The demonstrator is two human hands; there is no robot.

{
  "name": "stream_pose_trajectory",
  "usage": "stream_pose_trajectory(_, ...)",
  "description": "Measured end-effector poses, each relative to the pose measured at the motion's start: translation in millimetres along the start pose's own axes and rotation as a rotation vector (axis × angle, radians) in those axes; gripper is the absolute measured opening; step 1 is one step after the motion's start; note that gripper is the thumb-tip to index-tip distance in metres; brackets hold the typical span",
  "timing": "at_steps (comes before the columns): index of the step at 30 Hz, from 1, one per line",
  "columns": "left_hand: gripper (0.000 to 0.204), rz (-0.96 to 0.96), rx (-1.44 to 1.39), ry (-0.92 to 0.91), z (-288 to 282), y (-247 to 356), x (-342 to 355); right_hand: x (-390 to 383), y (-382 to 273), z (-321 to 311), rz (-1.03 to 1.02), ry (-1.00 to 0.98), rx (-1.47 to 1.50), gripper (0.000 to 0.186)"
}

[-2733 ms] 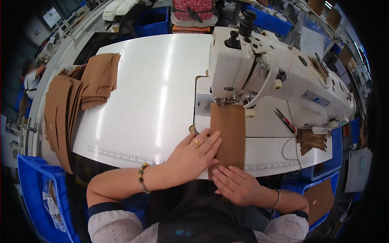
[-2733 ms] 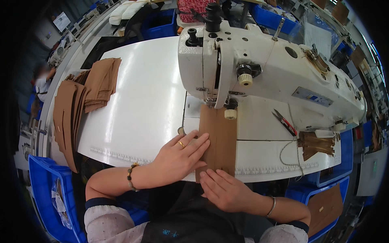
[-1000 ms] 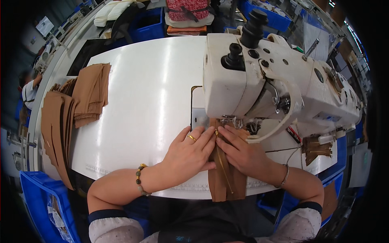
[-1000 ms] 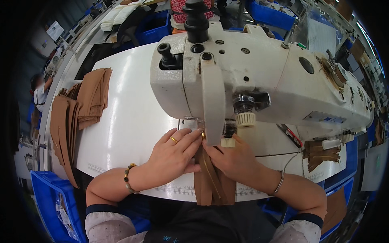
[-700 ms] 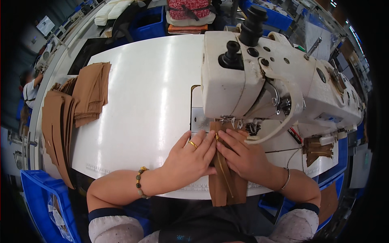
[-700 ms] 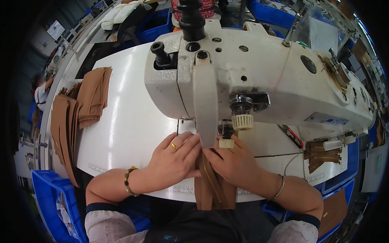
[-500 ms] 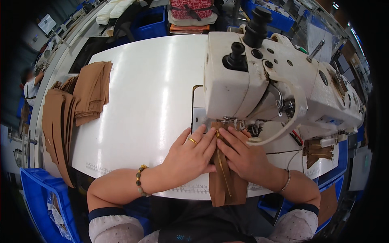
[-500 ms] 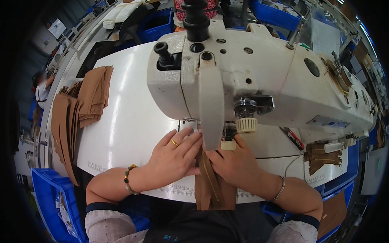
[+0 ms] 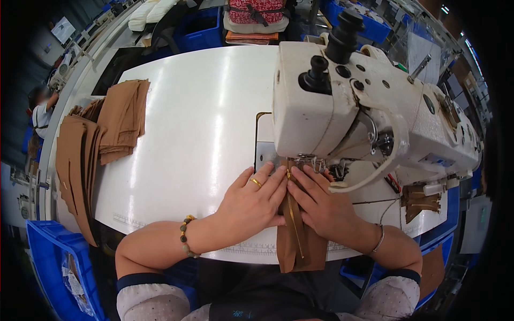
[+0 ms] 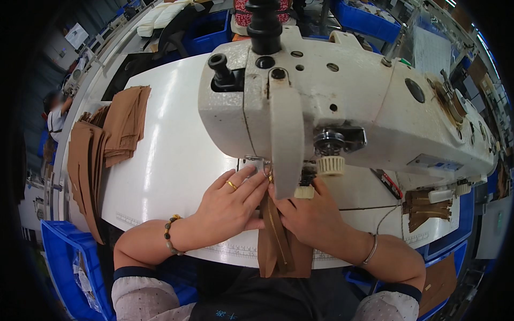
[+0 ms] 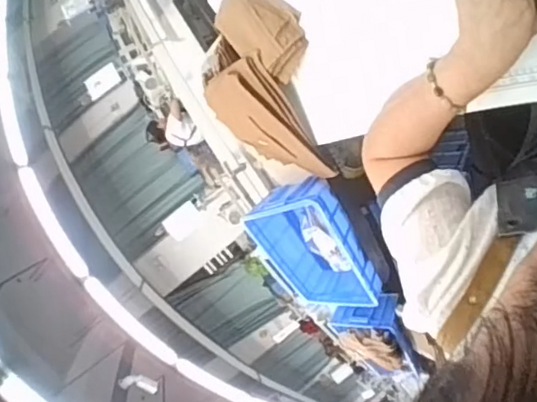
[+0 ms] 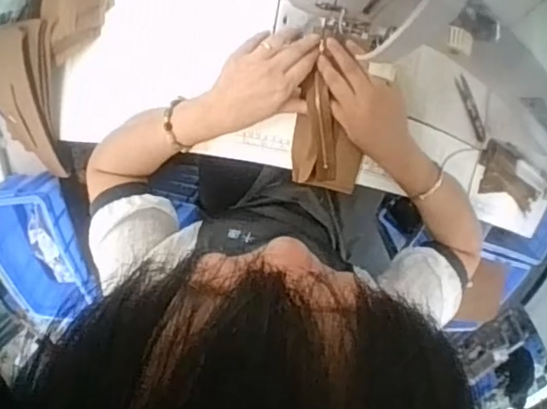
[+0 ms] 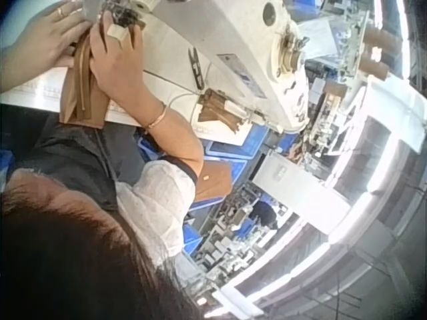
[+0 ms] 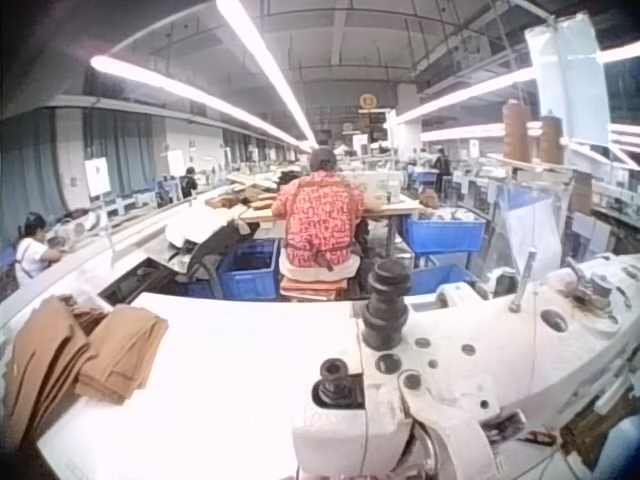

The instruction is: Sewing pieces of leather or fabric and zippers to assemble a pouch using an industrial sewing machine.

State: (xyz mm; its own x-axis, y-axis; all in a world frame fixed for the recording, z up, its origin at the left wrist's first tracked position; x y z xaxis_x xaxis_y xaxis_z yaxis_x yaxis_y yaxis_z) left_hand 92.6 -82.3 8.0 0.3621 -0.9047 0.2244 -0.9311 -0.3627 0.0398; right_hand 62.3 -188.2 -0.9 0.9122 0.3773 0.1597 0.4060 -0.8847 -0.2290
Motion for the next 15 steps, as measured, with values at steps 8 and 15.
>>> stream_pose_trajectory(8, 0.081, 0.03, -0.059, 0.018, 1, 1, 5, -6, 6, 2, 0.03, -0.01, -0.039, 0.067)
stream_pose_trajectory(15, 0.085, 0.023, -0.055, 0.04, 5, -5, 11, -2, 14, -1, 0.064, 0.0, -0.032, 0.072)
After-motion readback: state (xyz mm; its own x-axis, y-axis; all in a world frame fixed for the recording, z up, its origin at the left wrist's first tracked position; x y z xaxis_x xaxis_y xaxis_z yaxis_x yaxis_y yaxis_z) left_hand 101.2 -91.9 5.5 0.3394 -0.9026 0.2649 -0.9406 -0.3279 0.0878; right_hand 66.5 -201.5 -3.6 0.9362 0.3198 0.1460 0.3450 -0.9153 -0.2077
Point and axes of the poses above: each hand's wrist, its own x-axis towards the middle knuckle, its own z-axis out of the palm, y = z × x, the point moved 9 cm from there along x, towards the middle knuckle, and after that the axes turned 10 degrees about z, right-handed, at the moved point
